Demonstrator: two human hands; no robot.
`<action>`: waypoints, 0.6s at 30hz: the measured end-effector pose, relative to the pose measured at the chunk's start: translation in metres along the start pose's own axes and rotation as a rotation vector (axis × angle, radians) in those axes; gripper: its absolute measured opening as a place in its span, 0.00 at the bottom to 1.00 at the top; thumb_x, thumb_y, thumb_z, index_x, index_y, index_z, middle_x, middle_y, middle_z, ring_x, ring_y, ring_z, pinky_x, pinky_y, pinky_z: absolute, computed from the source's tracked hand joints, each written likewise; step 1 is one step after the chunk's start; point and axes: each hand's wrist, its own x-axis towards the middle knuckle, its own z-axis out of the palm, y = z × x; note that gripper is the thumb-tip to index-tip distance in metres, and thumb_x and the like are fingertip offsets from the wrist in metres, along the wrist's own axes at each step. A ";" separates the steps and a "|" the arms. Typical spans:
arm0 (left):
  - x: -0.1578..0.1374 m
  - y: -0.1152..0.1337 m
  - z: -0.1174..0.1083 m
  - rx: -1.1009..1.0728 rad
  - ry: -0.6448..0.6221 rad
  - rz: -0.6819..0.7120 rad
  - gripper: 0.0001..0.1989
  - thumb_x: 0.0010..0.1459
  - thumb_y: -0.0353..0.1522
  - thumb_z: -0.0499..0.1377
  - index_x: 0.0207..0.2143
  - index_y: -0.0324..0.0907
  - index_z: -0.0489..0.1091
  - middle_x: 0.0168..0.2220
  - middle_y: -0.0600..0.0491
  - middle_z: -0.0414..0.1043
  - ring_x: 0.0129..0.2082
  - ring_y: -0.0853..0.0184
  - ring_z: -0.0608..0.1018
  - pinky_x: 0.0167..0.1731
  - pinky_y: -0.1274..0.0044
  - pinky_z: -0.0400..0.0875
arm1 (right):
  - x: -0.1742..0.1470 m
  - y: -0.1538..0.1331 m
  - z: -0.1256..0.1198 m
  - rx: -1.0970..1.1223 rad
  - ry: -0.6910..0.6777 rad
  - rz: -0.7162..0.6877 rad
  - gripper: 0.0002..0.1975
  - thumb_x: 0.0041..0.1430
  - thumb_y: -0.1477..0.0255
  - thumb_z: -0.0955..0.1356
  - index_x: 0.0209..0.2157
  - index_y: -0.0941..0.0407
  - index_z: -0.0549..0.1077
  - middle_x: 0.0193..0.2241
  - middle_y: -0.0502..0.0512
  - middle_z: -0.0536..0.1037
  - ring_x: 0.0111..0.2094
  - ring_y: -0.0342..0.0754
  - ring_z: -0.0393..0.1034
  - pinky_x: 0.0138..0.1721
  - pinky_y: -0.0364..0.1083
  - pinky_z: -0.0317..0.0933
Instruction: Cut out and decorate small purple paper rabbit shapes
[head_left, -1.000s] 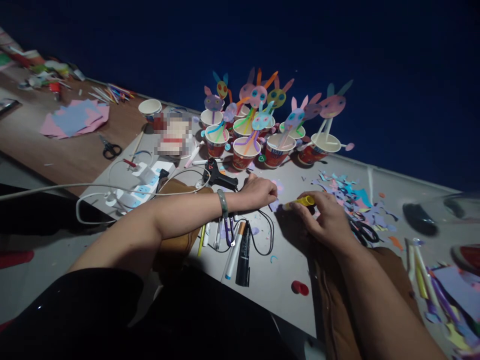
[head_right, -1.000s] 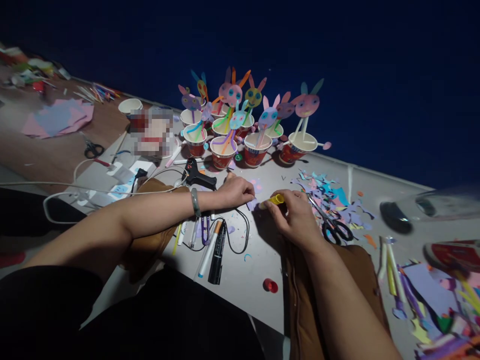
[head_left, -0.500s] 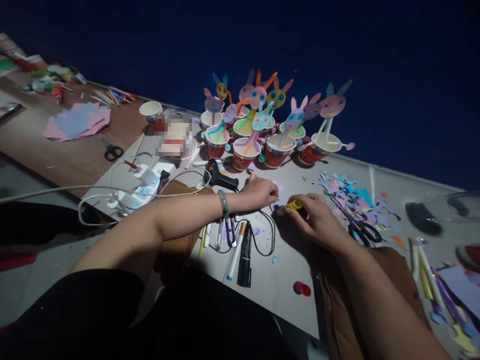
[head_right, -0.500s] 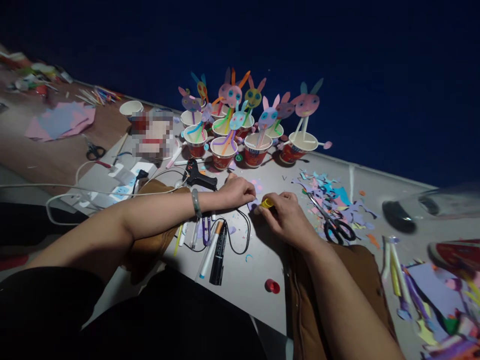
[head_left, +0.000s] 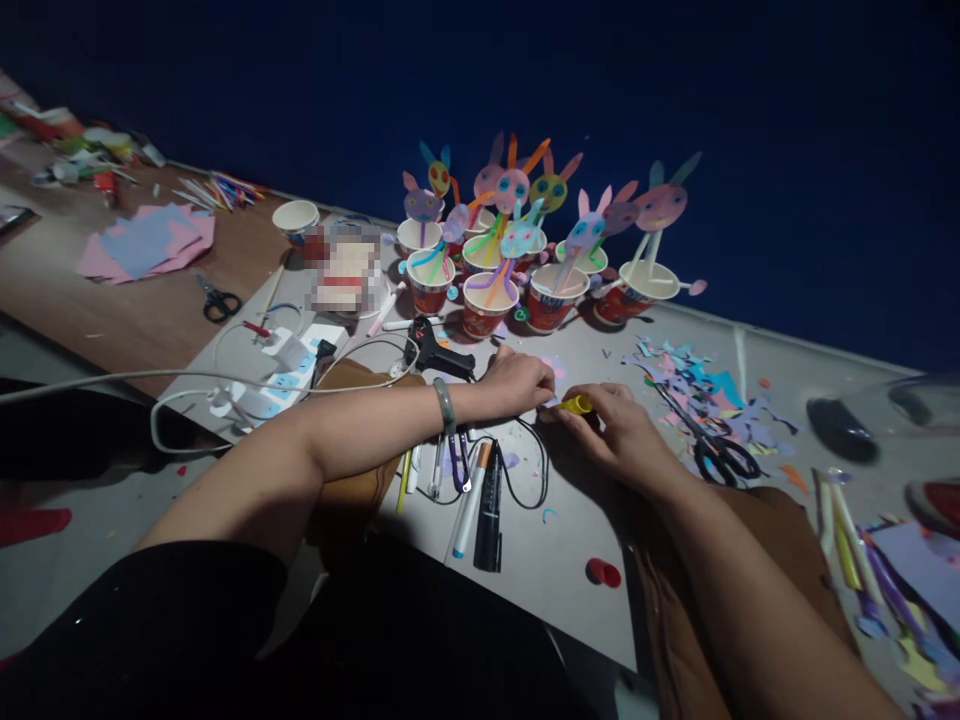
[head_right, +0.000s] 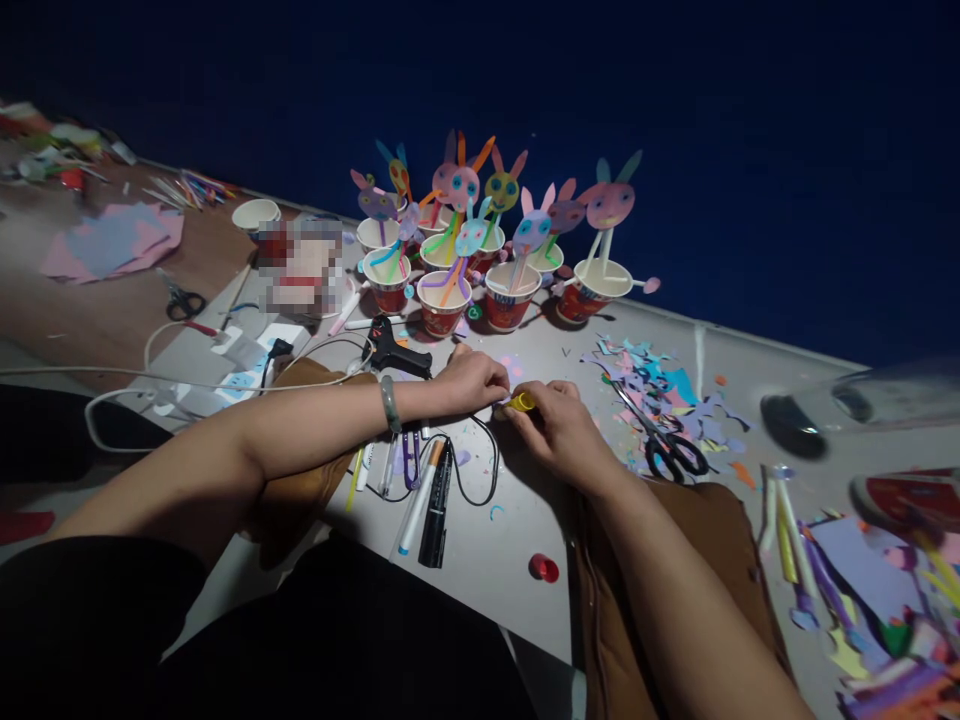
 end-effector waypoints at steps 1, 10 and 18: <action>0.000 0.000 0.000 0.001 0.002 0.005 0.12 0.56 0.34 0.55 0.35 0.42 0.78 0.33 0.51 0.79 0.38 0.63 0.76 0.49 0.65 0.56 | -0.001 0.000 -0.002 0.010 -0.020 0.002 0.07 0.63 0.65 0.64 0.35 0.53 0.70 0.28 0.56 0.78 0.32 0.53 0.69 0.37 0.52 0.63; -0.001 0.001 -0.002 -0.018 -0.010 -0.002 0.11 0.56 0.33 0.55 0.35 0.42 0.78 0.33 0.51 0.79 0.38 0.63 0.76 0.50 0.65 0.56 | -0.004 0.002 -0.013 0.025 0.086 0.107 0.08 0.62 0.62 0.65 0.37 0.51 0.71 0.32 0.58 0.78 0.34 0.55 0.71 0.36 0.53 0.64; 0.000 0.001 -0.003 0.000 -0.019 -0.002 0.12 0.56 0.34 0.55 0.36 0.43 0.78 0.34 0.51 0.80 0.39 0.63 0.76 0.50 0.65 0.56 | -0.002 0.001 -0.007 0.052 -0.042 0.031 0.07 0.62 0.64 0.65 0.35 0.52 0.71 0.29 0.55 0.78 0.33 0.53 0.71 0.37 0.51 0.64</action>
